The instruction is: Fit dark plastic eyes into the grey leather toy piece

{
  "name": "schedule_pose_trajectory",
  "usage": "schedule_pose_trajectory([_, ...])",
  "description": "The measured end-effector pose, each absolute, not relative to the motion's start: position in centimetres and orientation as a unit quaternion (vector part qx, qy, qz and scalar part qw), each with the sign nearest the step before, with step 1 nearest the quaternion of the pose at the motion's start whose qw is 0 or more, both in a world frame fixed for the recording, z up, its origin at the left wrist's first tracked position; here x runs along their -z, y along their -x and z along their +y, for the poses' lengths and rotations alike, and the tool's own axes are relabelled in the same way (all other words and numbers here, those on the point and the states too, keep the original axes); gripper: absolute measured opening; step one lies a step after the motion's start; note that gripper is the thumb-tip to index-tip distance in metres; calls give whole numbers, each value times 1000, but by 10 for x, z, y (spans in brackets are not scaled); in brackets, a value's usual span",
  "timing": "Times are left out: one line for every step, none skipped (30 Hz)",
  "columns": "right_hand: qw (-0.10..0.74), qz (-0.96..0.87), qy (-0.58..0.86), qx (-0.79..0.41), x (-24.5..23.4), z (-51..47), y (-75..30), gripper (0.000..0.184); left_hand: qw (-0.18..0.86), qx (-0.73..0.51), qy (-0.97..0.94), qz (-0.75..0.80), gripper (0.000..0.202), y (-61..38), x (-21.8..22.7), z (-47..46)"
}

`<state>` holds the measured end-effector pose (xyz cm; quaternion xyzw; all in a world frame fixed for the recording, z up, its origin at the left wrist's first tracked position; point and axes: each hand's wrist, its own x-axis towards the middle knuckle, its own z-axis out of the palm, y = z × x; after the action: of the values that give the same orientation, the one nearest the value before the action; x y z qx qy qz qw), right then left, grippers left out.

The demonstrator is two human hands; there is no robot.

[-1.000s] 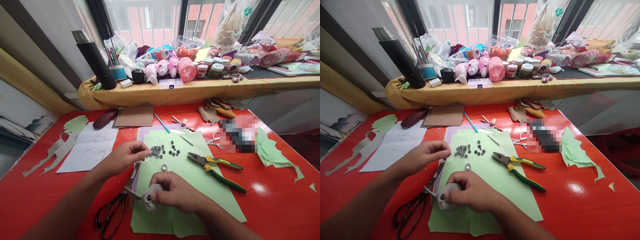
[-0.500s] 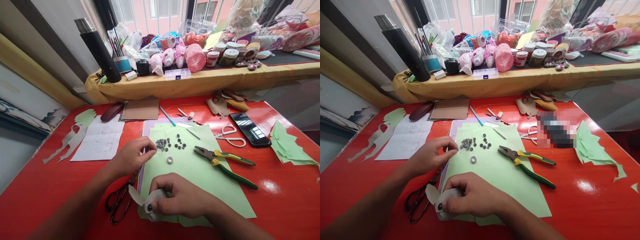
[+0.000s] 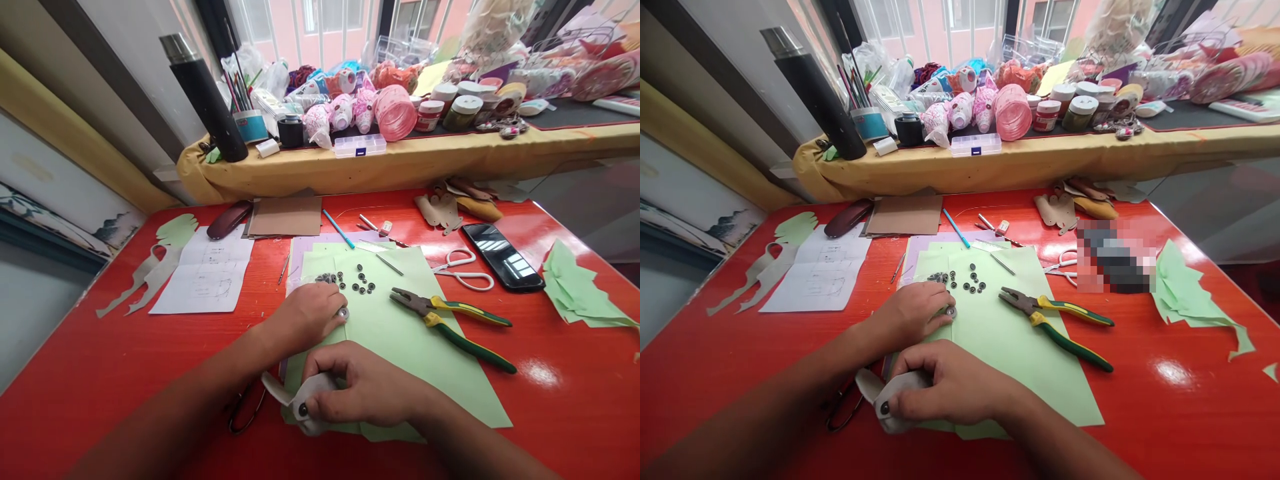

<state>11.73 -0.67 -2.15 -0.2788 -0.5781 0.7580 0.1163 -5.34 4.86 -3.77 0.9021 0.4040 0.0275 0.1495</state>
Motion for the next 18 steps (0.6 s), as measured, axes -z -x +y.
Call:
schedule_pose_trajectory([118,-580,279,-756,21,-7,-117,13,155,-32,-902,401,14,54,37,49])
schedule_pose_trajectory([121,-582,281,-753,21,-7,-117,13,163,-37,-902,399,13,56,37,49])
schedule_pose_trajectory([124,-584,283,-751,21,-6,-117,13,172,-46,-900,397,12,59,36,49])
schedule_pose_trajectory([127,-584,286,-749,21,-6,-118,13,184,-59,-897,398,11,63,34,49])
schedule_pose_trajectory([127,-582,289,-749,21,-5,-118,13,199,-73,-890,403,11,68,32,48])
schedule_pose_trajectory([127,-577,291,-752,21,-5,-118,14,214,-90,-882,410,10,73,28,47])
schedule_pose_trajectory([127,-570,291,-757,21,-5,-119,16,233,-109,-869,422,10,79,24,45])
schedule_pose_trajectory([128,-562,289,-764,21,-4,-119,19,256,-121,-853,439,10,85,19,43])
schedule_pose_trajectory([130,-554,286,-771,21,-4,-120,21,278,-132,-836,454,11,91,14,39])
schedule_pose_trajectory([133,-546,283,-777,21,-3,-121,23,303,-138,-821,464,9,96,9,36])
schedule_pose_trajectory([138,-540,280,-781,21,-3,-121,25,329,-136,-806,472,9,101,4,32])
schedule_pose_trajectory([143,-536,279,-784,21,-2,-122,27,351,-128,-797,474,10,104,-1,28])
schedule_pose_trajectory([148,-533,280,-784,21,-1,-123,28,365,-116,-794,472,10,107,-5,24])
schedule_pose_trajectory([153,-533,282,-783,21,-1,-124,29,371,-105,-796,468,9,108,-8,21])
schedule_pose_trajectory([157,-537,284,-779,21,0,-124,30,374,-93,-800,460,8,109,-10,19])
schedule_pose_trajectory([161,-542,287,-773,22,1,-125,30,378,-82,-804,452,8,109,-12,17])
schedule_pose_trajectory([163,-549,289,-767,22,2,-126,31,385,-72,-806,444,9,109,-13,16])
schedule_pose_trajectory([165,-555,290,-762,22,3,-126,31,396,-63,-805,436,10,109,-13,16])
